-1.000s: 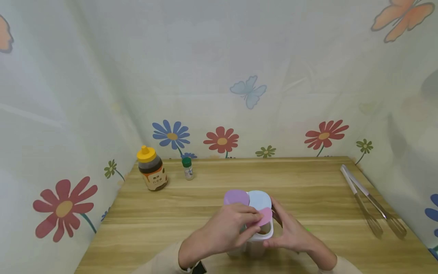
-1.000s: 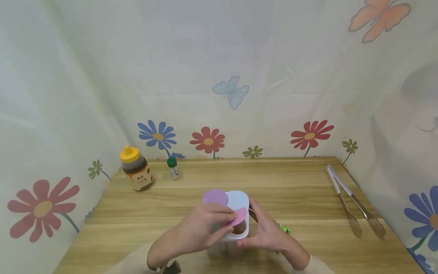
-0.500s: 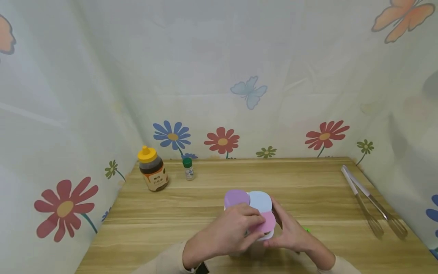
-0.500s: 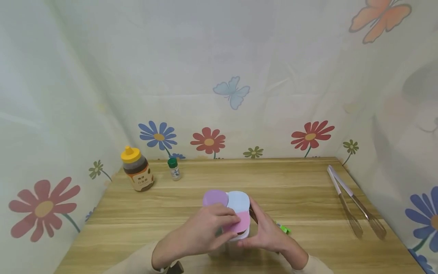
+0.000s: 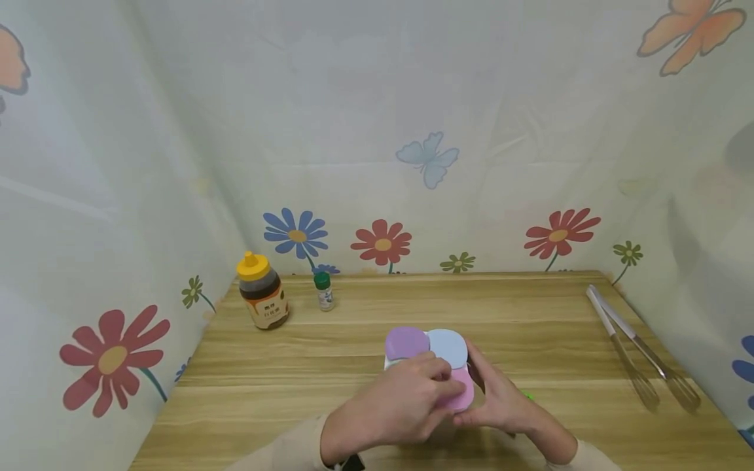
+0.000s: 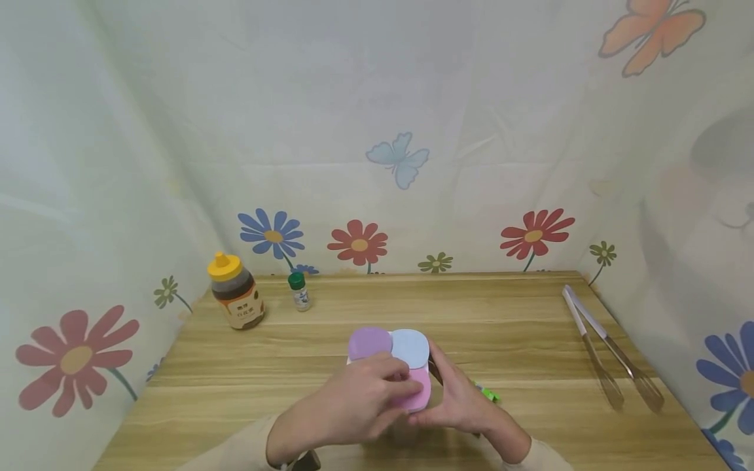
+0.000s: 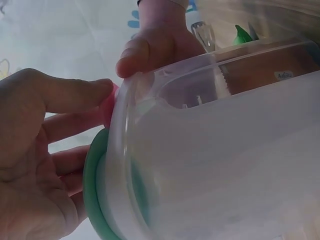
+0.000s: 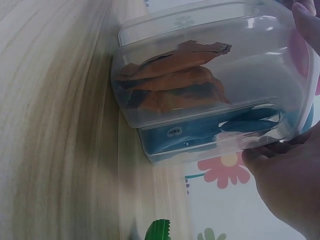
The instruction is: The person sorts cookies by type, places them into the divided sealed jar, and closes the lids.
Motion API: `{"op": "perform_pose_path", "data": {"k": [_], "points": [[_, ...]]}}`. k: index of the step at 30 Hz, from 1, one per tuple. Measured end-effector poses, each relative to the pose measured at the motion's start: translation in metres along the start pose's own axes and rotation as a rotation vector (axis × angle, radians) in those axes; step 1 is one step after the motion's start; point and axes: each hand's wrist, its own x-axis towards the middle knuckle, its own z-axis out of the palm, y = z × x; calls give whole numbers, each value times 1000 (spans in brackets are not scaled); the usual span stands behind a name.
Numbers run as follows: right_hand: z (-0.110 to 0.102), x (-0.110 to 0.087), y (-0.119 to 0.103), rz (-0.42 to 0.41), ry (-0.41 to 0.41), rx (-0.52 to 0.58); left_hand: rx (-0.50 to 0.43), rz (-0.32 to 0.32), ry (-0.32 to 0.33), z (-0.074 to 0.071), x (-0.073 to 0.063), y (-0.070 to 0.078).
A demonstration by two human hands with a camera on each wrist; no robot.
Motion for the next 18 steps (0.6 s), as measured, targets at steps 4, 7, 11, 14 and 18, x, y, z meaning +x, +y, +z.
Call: {"op": "perform_pose_path", "data": {"k": [4, 7, 11, 14, 18], "points": [[0, -1, -1, 12, -4, -6, 37, 22, -40, -1, 2, 0], [0, -1, -2, 15, -9, -12, 42, 28, -45, -1, 2, 1], [-1, 0, -4, 9, -8, -19, 60, 38, -51, -3, 6, 0], [-1, 1, -4, 12, -5, -9, 78, 43, -81, -5, 9, 0], [0, 0, -4, 34, -6, 9, 79, 40, -101, -6, 10, 1]]}}
